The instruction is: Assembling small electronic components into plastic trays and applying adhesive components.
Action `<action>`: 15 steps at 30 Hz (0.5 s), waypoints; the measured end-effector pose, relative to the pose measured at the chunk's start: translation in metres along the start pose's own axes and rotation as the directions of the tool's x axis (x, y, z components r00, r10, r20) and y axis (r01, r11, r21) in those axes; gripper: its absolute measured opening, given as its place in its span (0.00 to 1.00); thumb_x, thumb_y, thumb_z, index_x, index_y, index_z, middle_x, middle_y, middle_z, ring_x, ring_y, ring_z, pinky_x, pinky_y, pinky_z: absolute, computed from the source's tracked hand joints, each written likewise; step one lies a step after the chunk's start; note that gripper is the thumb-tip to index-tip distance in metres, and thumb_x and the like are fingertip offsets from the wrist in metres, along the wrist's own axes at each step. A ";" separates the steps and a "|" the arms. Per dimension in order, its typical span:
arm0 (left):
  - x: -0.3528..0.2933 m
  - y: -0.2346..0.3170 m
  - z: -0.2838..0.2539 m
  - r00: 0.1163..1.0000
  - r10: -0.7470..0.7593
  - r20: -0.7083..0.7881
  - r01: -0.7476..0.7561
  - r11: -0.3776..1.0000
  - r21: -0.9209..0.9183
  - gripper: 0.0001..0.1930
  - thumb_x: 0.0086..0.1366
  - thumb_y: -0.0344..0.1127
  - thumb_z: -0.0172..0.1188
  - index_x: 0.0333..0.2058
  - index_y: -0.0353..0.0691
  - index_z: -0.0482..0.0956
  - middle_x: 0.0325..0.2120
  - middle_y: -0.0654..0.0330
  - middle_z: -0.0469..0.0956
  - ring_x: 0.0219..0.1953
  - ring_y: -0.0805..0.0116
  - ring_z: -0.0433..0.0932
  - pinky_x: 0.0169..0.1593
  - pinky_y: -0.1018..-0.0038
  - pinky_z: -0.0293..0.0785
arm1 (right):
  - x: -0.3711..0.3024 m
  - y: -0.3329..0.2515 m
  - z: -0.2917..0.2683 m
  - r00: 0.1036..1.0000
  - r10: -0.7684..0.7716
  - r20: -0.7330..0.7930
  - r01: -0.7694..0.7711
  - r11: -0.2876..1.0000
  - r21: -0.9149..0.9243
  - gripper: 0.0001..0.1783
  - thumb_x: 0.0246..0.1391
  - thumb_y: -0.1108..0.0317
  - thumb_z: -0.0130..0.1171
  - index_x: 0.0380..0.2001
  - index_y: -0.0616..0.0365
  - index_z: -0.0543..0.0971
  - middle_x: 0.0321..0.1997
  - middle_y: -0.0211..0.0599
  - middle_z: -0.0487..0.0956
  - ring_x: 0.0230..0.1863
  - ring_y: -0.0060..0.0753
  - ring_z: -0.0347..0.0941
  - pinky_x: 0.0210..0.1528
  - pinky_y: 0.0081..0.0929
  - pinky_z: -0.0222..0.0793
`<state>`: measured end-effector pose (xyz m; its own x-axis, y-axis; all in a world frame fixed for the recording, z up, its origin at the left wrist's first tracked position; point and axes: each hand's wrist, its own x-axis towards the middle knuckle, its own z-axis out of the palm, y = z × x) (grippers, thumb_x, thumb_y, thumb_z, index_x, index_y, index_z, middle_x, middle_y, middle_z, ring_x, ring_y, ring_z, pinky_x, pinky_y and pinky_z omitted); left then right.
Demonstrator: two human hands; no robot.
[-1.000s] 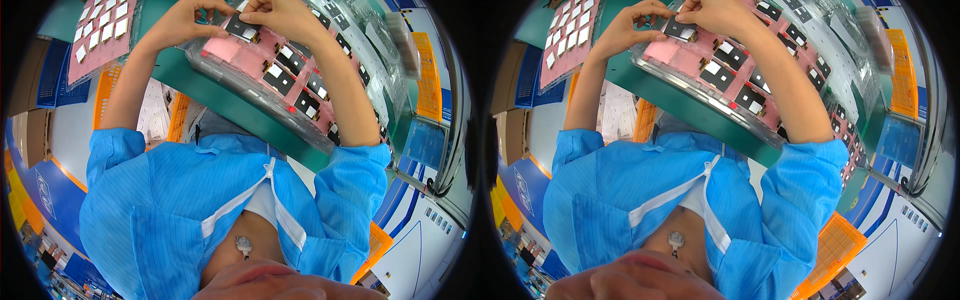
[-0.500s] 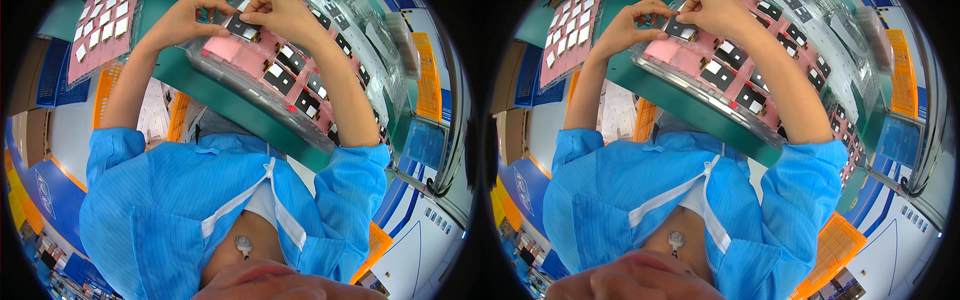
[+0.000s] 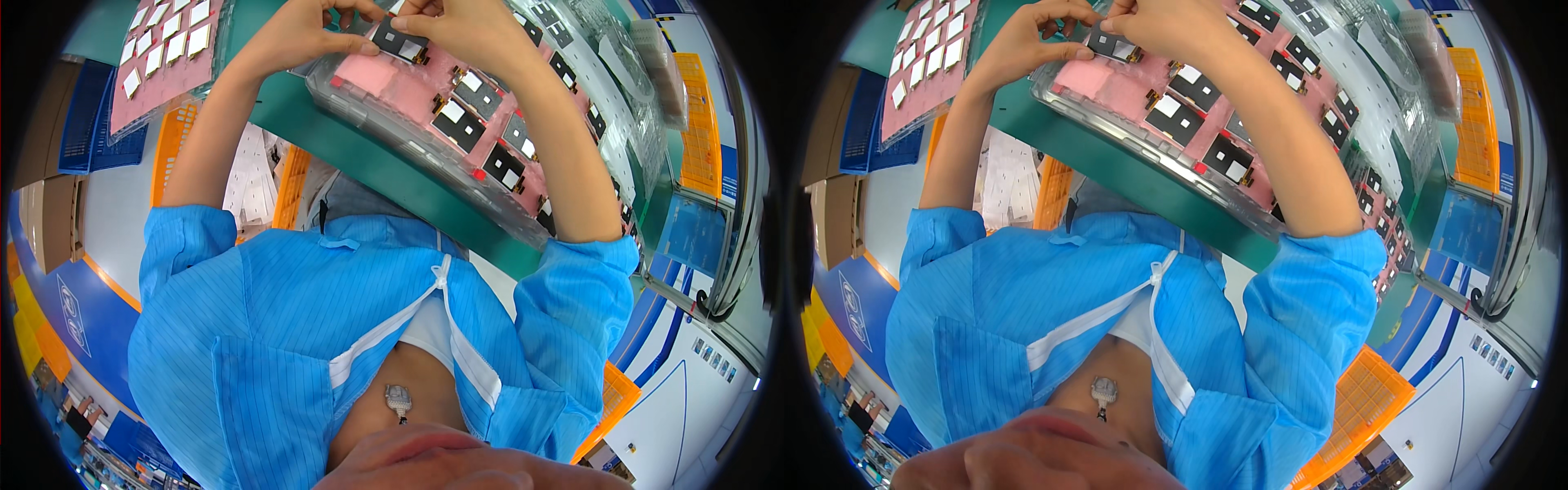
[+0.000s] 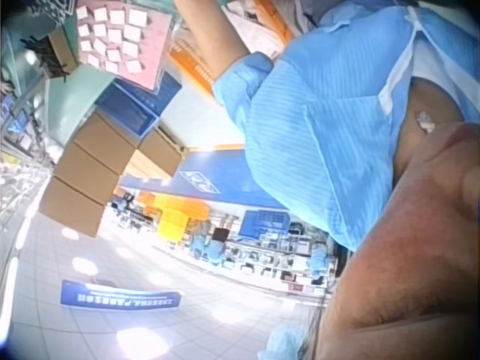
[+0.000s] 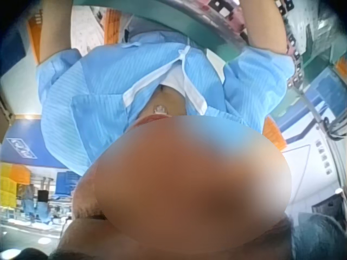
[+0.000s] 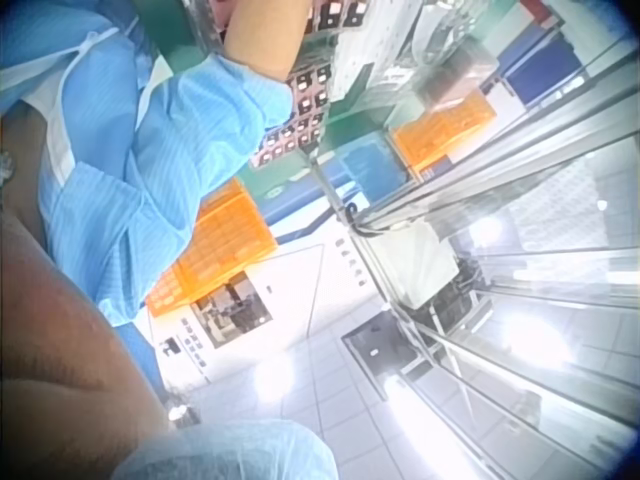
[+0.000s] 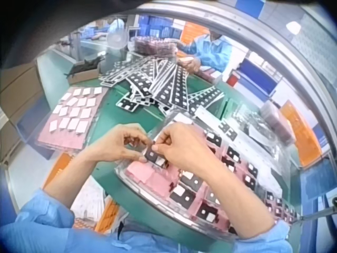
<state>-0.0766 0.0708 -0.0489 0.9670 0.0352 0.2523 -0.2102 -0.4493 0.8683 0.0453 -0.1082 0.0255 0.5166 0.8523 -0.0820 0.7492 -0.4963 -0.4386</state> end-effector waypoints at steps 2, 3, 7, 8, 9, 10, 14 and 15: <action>0.000 -0.001 0.000 1.000 0.000 0.002 0.000 1.000 -0.005 0.20 0.49 0.33 0.78 0.42 0.37 0.84 0.36 0.65 0.76 0.36 0.75 0.72 0.40 0.77 0.67 | -0.001 0.000 0.001 0.997 -0.055 -0.055 0.054 0.998 -0.021 0.11 0.48 0.60 0.68 0.28 0.57 0.86 0.25 0.42 0.84 0.26 0.39 0.81 0.32 0.34 0.75; 0.000 -0.002 0.000 1.000 0.000 0.004 0.000 1.000 -0.010 0.20 0.49 0.33 0.78 0.42 0.37 0.84 0.36 0.66 0.76 0.36 0.75 0.72 0.40 0.77 0.67 | -0.001 0.000 0.000 0.997 -0.054 -0.055 0.053 0.998 -0.021 0.11 0.48 0.60 0.68 0.28 0.57 0.86 0.25 0.42 0.84 0.26 0.39 0.81 0.32 0.34 0.75; 0.000 -0.001 0.000 1.000 -0.002 0.001 0.002 1.000 -0.027 0.20 0.49 0.33 0.79 0.42 0.38 0.84 0.36 0.66 0.76 0.37 0.75 0.72 0.40 0.77 0.67 | -0.001 -0.002 -0.001 0.999 -0.026 -0.041 0.026 1.000 -0.001 0.11 0.49 0.61 0.68 0.27 0.58 0.86 0.22 0.41 0.83 0.25 0.38 0.81 0.31 0.34 0.74; 0.000 0.000 -0.001 1.000 -0.006 0.004 0.006 1.000 -0.017 0.20 0.49 0.33 0.79 0.41 0.38 0.84 0.36 0.65 0.76 0.37 0.75 0.72 0.40 0.77 0.67 | 0.000 -0.002 -0.001 1.000 -0.002 -0.019 0.002 1.000 0.015 0.11 0.50 0.62 0.68 0.27 0.59 0.86 0.21 0.41 0.83 0.24 0.37 0.81 0.30 0.33 0.74; 0.000 0.001 -0.001 1.000 -0.010 0.007 0.010 1.000 -0.007 0.20 0.49 0.33 0.79 0.41 0.38 0.84 0.36 0.65 0.76 0.37 0.75 0.72 0.41 0.77 0.67 | 0.000 -0.002 0.000 1.000 -0.003 -0.018 0.004 1.000 0.015 0.11 0.50 0.62 0.68 0.27 0.59 0.86 0.21 0.41 0.83 0.24 0.37 0.81 0.30 0.33 0.74; 0.000 0.001 -0.001 1.000 -0.011 0.005 0.011 1.000 -0.007 0.20 0.49 0.33 0.79 0.41 0.38 0.84 0.36 0.65 0.76 0.37 0.75 0.72 0.41 0.77 0.67 | 0.001 -0.001 0.001 1.000 0.023 0.006 -0.024 0.998 0.063 0.10 0.50 0.63 0.67 0.27 0.60 0.85 0.21 0.41 0.82 0.23 0.36 0.80 0.29 0.33 0.73; 0.000 0.001 -0.001 1.000 0.005 0.001 -0.005 1.000 0.005 0.20 0.49 0.33 0.79 0.42 0.39 0.85 0.36 0.65 0.77 0.37 0.75 0.73 0.41 0.77 0.67 | 0.006 0.010 0.010 1.000 0.015 0.004 -0.015 0.994 0.108 0.11 0.52 0.64 0.67 0.25 0.62 0.84 0.19 0.40 0.82 0.20 0.32 0.79 0.26 0.31 0.72; -0.001 0.001 -0.001 1.000 0.002 -0.002 -0.002 1.000 -0.003 0.20 0.49 0.34 0.79 0.42 0.39 0.85 0.36 0.65 0.77 0.37 0.75 0.73 0.41 0.77 0.67 | 0.006 0.010 0.011 1.000 0.013 0.005 -0.013 0.994 0.108 0.11 0.52 0.64 0.67 0.25 0.62 0.84 0.19 0.40 0.82 0.20 0.32 0.79 0.26 0.31 0.72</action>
<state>-0.0775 0.0711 -0.0477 0.9664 0.0362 0.2545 -0.2122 -0.4463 0.8694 0.0517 -0.1061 0.0109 0.5239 0.8467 -0.0925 0.6930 -0.4869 -0.5316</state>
